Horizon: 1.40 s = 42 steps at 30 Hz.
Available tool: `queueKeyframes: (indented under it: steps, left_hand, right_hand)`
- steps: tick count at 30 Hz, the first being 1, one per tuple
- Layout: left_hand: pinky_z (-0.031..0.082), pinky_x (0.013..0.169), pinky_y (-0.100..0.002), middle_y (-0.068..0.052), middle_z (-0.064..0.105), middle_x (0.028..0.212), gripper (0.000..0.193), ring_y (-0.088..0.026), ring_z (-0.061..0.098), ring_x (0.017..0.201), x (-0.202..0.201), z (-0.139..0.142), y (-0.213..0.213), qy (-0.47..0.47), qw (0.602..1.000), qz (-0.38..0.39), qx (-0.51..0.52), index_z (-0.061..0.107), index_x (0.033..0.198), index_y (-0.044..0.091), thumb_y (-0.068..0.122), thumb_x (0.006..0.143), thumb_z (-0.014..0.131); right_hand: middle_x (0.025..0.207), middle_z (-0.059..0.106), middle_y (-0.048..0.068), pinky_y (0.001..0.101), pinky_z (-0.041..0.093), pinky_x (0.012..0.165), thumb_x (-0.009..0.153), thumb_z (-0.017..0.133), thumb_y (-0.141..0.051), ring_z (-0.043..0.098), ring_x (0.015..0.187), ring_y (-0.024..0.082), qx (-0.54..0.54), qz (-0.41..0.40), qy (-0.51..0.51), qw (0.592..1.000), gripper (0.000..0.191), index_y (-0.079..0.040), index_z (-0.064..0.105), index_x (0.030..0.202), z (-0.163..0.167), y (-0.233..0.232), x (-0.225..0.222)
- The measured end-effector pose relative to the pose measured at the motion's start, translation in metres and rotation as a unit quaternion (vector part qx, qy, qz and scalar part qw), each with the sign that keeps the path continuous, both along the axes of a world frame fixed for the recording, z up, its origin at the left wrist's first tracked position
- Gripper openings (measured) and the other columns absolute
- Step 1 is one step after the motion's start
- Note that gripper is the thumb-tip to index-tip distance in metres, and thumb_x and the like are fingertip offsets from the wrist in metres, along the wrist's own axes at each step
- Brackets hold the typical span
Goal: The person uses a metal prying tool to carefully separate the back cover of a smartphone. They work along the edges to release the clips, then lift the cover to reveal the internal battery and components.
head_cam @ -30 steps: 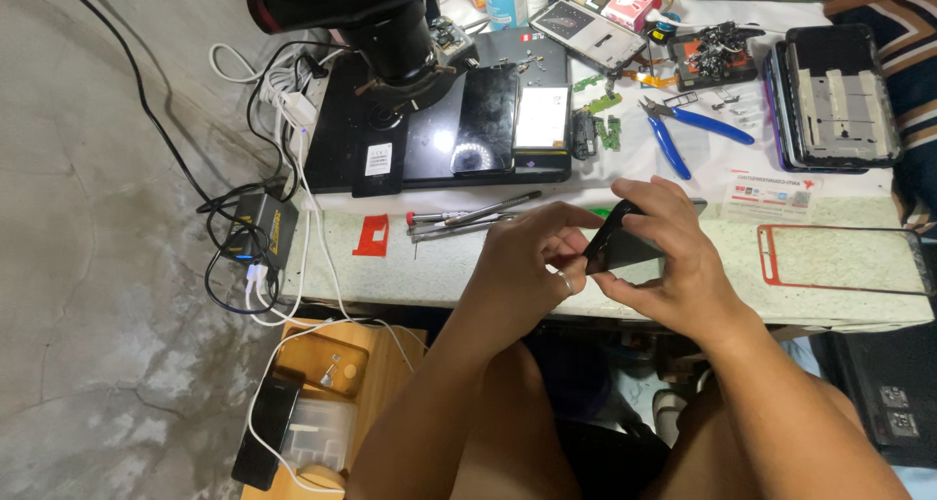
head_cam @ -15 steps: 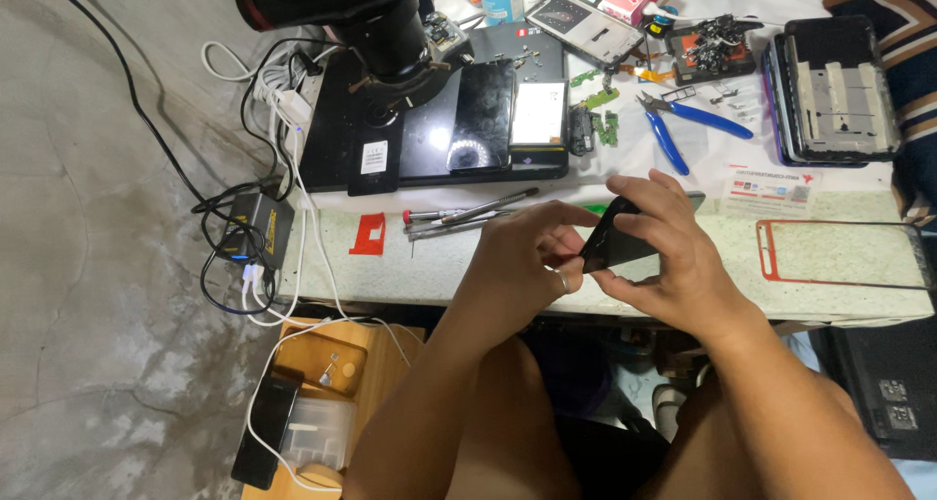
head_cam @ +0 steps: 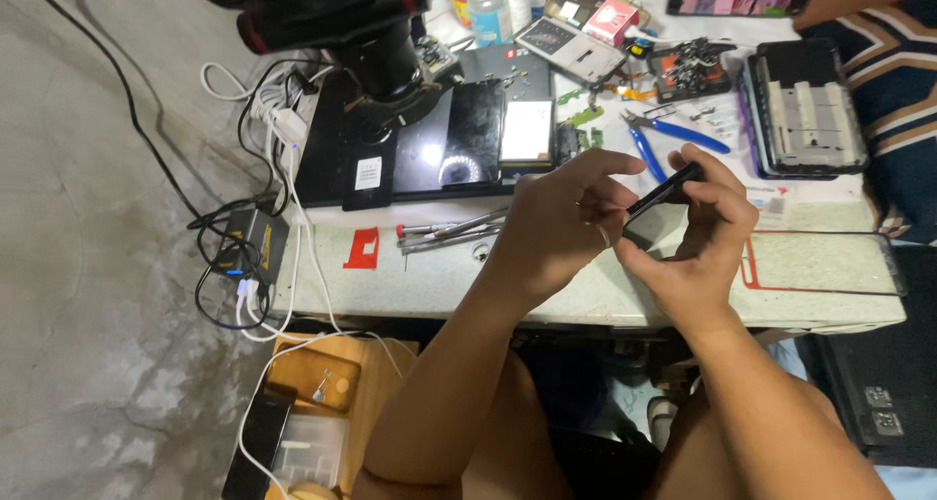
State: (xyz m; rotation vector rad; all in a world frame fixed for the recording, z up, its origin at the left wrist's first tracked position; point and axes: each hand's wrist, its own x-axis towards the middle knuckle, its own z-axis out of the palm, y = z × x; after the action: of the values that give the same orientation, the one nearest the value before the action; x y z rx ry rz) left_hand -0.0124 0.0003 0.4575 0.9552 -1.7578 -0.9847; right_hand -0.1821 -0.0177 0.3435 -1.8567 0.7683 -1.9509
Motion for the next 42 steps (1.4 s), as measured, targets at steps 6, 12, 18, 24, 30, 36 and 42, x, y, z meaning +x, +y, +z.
queueKeyframes:
  steps: [6, 12, 18, 24, 30, 36, 42]
  left_hand:
    - [0.062, 0.091, -0.029, -0.011, 0.076, 0.103, 0.047, -0.016, 0.076, 0.099, -0.009, -0.008, 0.002, 0.004, 0.999, -0.010, -0.051, 0.062, 0.133, 0.007, -0.007, 0.088, 0.065]
    - [0.062, 0.094, -0.030, -0.013, 0.075, 0.105, 0.048, -0.017, 0.076, 0.100, -0.002, -0.011, 0.008, 0.006, 0.993, -0.034, -0.109, 0.058, 0.137, 0.007, -0.006, 0.091, 0.065]
    - [0.061, 0.084, -0.029, -0.011, 0.074, 0.098, 0.047, -0.014, 0.071, 0.085, -0.001, -0.010, 0.013, 0.000, 0.994, -0.040, -0.103, 0.058, 0.137, 0.007, -0.005, 0.092, 0.066]
    - [0.062, 0.085, -0.029, -0.012, 0.074, 0.098, 0.045, -0.014, 0.072, 0.082, -0.006, -0.013, 0.023, 0.030, 0.993, -0.045, -0.108, 0.057, 0.137, 0.007, -0.004, 0.094, 0.066]
    - [0.064, 0.089, -0.032, -0.014, 0.074, 0.106, 0.047, -0.020, 0.077, 0.097, -0.019, -0.017, 0.021, 0.003, 0.993, -0.021, -0.120, 0.056, 0.138, 0.007, -0.003, 0.093, 0.067]
    - [0.061, 0.085, -0.030, -0.012, 0.073, 0.098, 0.048, -0.016, 0.073, 0.082, -0.028, -0.016, 0.020, 0.015, 0.994, -0.034, -0.105, 0.057, 0.138, 0.006, -0.005, 0.092, 0.067]
    - [0.059, 0.077, -0.026, -0.011, 0.072, 0.098, 0.048, -0.015, 0.071, 0.079, -0.033, -0.014, 0.025, 0.015, 0.994, -0.038, -0.102, 0.057, 0.137, 0.007, -0.004, 0.091, 0.066]
  right_hand:
    - [0.152, 0.041, 0.016, 0.0397, 0.044, 0.124, 0.081, 0.086, 0.006, 0.050, 0.142, 0.028, 0.000, 0.005, -0.016, 1.000, 0.076, -0.012, 0.036, 0.135, -0.002, -0.001, -0.004]
    - [0.152, 0.039, 0.013, 0.0410, 0.043, 0.125, 0.086, 0.088, 0.003, 0.049, 0.145, 0.029, -0.008, -0.014, 0.015, 1.000, 0.062, -0.010, 0.047, 0.130, -0.002, 0.003, -0.004]
    - [0.157, 0.039, 0.013, 0.0426, 0.039, 0.124, 0.083, 0.085, -0.005, 0.045, 0.145, 0.031, -0.020, 0.017, 0.035, 0.999, 0.051, -0.007, 0.053, 0.124, 0.008, 0.008, -0.010]
    - [0.153, 0.045, 0.013, 0.0366, 0.034, 0.123, 0.098, 0.066, -0.001, 0.044, 0.142, 0.023, 0.062, 0.097, -0.062, 0.991, 0.032, -0.009, 0.054, 0.127, 0.008, 0.020, -0.016]
    - [0.151, 0.049, 0.014, 0.0366, 0.035, 0.126, 0.097, 0.067, 0.008, 0.045, 0.138, 0.019, 0.133, 0.173, -0.167, 0.962, 0.045, -0.010, 0.046, 0.133, 0.013, 0.020, -0.023]
    - [0.149, 0.050, 0.015, 0.0363, 0.035, 0.127, 0.090, 0.061, 0.014, 0.045, 0.142, 0.021, 0.201, 0.210, -0.218, 0.932, 0.054, -0.011, 0.048, 0.136, 0.025, 0.022, -0.031]
    - [0.157, 0.046, 0.016, 0.0397, 0.031, 0.128, 0.082, 0.049, 0.013, 0.039, 0.150, 0.024, 0.225, 0.243, -0.275, 0.903, 0.058, -0.011, 0.046, 0.135, 0.032, 0.024, -0.030]
